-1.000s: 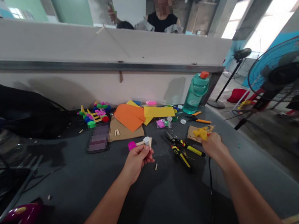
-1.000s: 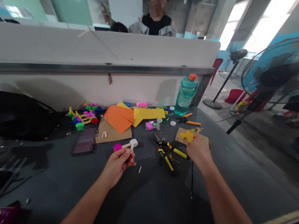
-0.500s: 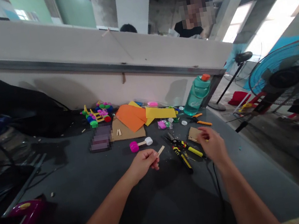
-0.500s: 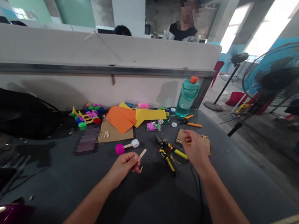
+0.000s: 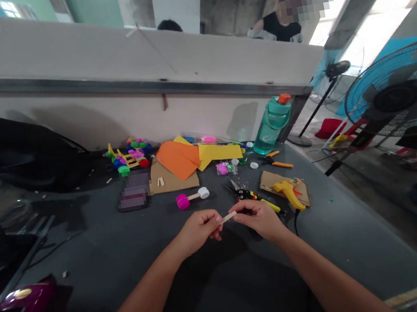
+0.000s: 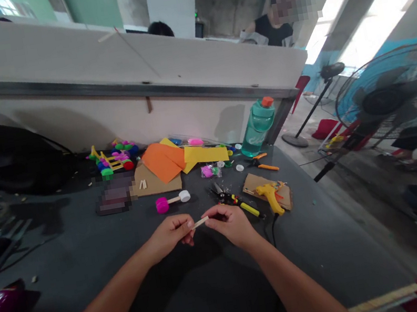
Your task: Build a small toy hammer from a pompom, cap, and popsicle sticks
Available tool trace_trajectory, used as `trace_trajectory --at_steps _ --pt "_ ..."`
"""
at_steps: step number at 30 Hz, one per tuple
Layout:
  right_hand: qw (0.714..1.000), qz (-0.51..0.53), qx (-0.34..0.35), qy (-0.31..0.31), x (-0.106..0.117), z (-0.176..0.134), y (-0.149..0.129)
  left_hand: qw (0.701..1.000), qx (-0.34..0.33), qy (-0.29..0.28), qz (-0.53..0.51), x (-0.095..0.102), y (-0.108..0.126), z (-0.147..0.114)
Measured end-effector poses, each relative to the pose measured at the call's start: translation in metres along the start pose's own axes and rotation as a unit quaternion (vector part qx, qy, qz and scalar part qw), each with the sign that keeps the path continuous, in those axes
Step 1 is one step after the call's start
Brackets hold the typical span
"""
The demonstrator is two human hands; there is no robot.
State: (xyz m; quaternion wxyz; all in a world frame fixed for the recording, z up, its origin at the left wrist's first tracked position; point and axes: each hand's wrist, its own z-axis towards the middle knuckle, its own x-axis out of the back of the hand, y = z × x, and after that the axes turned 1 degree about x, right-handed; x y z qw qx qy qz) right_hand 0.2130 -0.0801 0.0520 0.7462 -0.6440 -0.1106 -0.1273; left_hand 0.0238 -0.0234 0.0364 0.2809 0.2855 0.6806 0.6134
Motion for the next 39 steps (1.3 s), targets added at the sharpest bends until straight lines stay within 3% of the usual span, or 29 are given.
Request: trace_trajectory --at_steps 7,14,16,23,29,33,39 --pt "0.998 0.016 0.0 0.057 -0.004 -0.003 -0.007 0.999 -0.019 0.03 -0.027 0.0 0.001 0.0" --pt "0.993 0.005 0.007 0.118 -0.002 -0.002 -0.005 0.981 -0.036 0.156 -0.107 0.002 0.0 0.006" --pt "0.992 -0.007 0.016 0.127 -0.004 -0.003 -0.004 0.977 -0.033 0.17 -0.128 0.0 0.0 0.007" --pt "0.99 -0.011 0.042 0.131 -0.014 -0.004 0.001 0.988 0.03 0.067 -0.138 -0.022 0.005 0.0" --pt "0.989 -0.015 0.041 0.138 -0.016 -0.003 0.004 0.971 0.045 0.055 -0.23 -0.024 0.003 0.0" --pt "0.987 -0.013 0.034 0.158 -0.014 -0.003 0.004 0.959 0.004 0.106 -0.264 -0.017 0.007 0.001" --pt "0.986 -0.007 0.019 0.168 -0.01 -0.003 0.001 0.933 -0.052 0.245 -0.26 -0.002 0.016 0.001"
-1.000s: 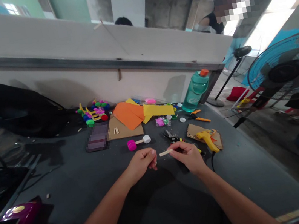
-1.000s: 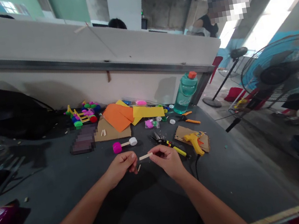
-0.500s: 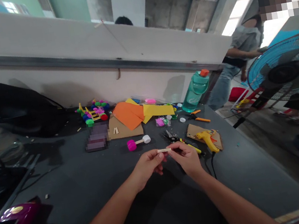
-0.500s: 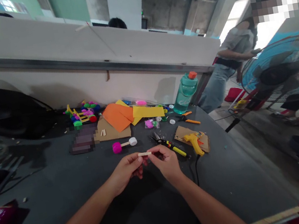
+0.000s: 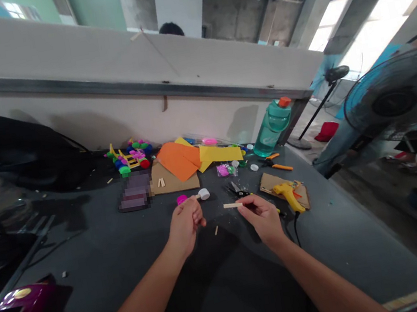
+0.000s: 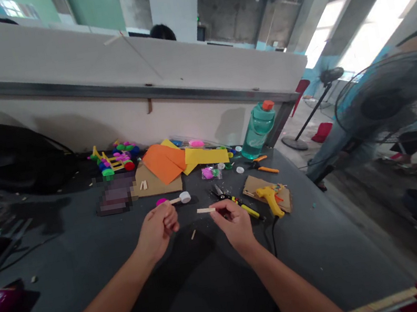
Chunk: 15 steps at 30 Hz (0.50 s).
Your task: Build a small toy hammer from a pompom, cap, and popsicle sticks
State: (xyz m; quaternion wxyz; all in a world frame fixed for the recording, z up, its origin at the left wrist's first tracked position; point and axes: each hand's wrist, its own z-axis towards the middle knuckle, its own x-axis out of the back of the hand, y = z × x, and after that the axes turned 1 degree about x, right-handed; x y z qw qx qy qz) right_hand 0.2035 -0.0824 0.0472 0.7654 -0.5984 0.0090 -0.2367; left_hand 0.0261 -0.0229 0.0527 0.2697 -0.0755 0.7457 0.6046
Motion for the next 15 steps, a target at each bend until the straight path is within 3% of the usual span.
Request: trace_trajectory --at_steps 5,9,11,15 --pt "1.0 0.022 -0.001 0.001 -0.001 0.0 0.001 0.984 -0.075 0.08 0.139 0.009 -0.004 0.007" --pt "0.999 0.041 -0.019 0.0 -0.003 0.0 0.001 0.964 -0.126 0.031 0.233 0.01 -0.016 0.009" --pt "0.998 0.056 -0.028 0.001 -0.004 0.0 0.001 0.964 -0.119 0.008 0.24 0.009 -0.02 0.009" --pt "0.997 0.072 -0.034 -0.005 -0.006 0.0 0.003 0.978 -0.033 -0.018 0.207 0.005 -0.021 0.006"
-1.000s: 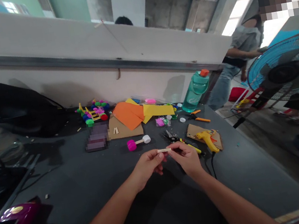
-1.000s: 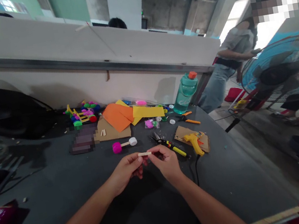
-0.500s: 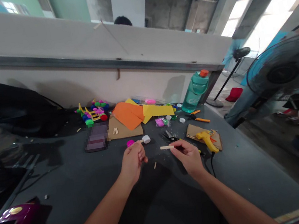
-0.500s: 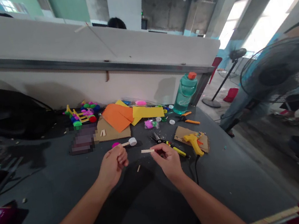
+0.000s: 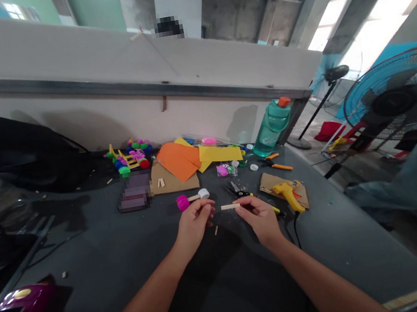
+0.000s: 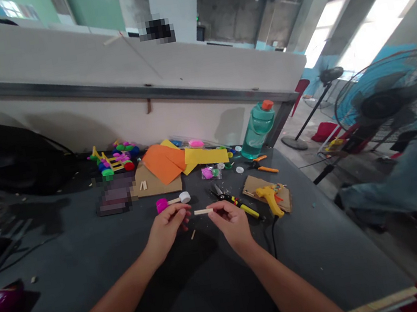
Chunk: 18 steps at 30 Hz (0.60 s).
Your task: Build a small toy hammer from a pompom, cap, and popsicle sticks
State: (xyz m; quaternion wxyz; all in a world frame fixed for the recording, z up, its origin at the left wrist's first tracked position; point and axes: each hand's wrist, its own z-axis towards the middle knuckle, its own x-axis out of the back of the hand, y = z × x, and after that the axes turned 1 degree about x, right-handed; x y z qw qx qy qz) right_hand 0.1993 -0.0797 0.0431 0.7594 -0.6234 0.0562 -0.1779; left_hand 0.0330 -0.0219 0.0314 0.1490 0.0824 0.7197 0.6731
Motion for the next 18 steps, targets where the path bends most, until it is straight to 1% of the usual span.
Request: trace_trajectory --at_steps 3,9,12,18 --pt "1.0 -0.001 0.002 -0.006 -0.001 0.0 0.003 0.999 0.023 -0.025 -0.034 -0.002 0.003 -0.003" --pt "0.999 -0.012 0.019 -0.024 -0.002 0.0 0.007 0.996 0.031 -0.055 -0.058 -0.005 0.008 -0.008" --pt "0.999 -0.022 0.03 -0.034 -0.002 0.0 0.007 0.996 0.031 -0.058 -0.052 -0.006 0.009 -0.008" --pt "0.995 -0.058 0.061 -0.049 0.0 0.0 0.012 0.999 0.017 -0.043 -0.02 -0.005 0.009 -0.007"
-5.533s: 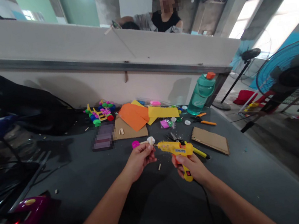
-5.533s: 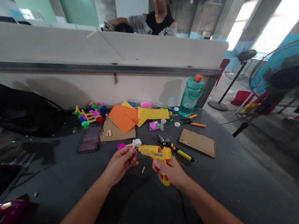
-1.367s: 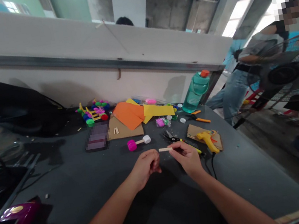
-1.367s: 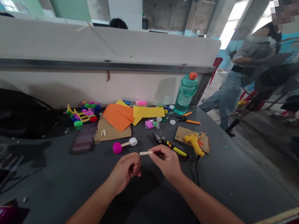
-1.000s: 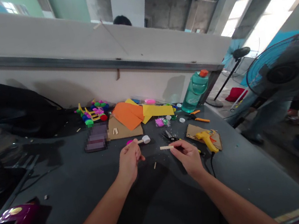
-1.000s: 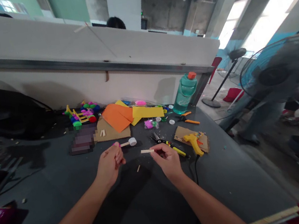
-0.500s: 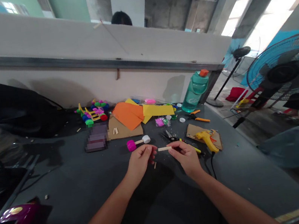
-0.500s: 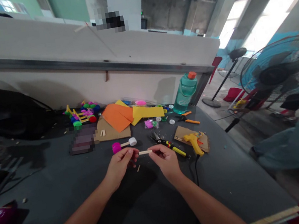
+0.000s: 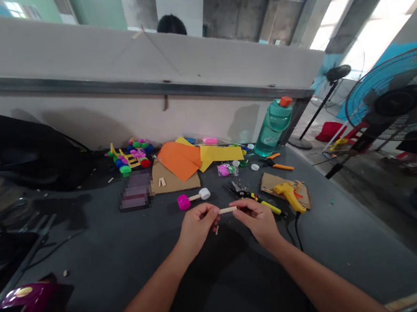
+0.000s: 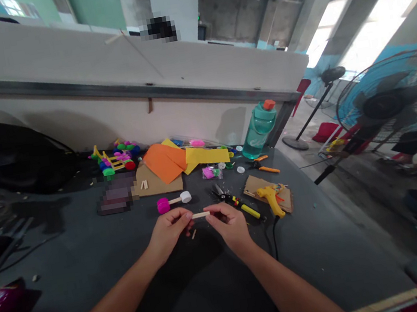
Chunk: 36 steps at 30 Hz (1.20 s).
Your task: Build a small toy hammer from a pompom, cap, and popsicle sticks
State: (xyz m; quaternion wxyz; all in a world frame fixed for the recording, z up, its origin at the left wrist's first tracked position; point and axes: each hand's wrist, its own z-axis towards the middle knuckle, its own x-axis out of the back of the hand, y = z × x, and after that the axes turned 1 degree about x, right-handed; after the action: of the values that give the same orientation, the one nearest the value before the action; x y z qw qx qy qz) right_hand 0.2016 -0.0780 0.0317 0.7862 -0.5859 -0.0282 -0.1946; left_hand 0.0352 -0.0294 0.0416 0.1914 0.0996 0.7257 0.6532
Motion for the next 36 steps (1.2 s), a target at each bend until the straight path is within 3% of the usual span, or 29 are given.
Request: trace_trajectory --at_steps 7,23,29,33,36 --pt "0.999 -0.033 0.02 0.009 0.0 -0.001 0.0 1.0 -0.014 -0.001 0.026 0.002 -0.005 0.002" --pt "0.997 -0.066 0.011 0.036 0.002 -0.001 -0.006 0.999 0.012 -0.012 -0.049 -0.001 -0.005 0.0" --pt "0.996 -0.05 -0.034 0.06 0.001 0.0 -0.01 0.991 -0.087 0.019 0.102 0.005 -0.007 0.0" --pt "0.997 -0.043 -0.036 0.055 -0.001 0.0 -0.009 0.954 -0.198 0.031 0.225 0.007 -0.009 -0.002" --pt "0.998 -0.04 -0.026 0.048 -0.002 -0.001 -0.008 0.926 -0.241 0.039 0.287 0.008 -0.008 -0.004"
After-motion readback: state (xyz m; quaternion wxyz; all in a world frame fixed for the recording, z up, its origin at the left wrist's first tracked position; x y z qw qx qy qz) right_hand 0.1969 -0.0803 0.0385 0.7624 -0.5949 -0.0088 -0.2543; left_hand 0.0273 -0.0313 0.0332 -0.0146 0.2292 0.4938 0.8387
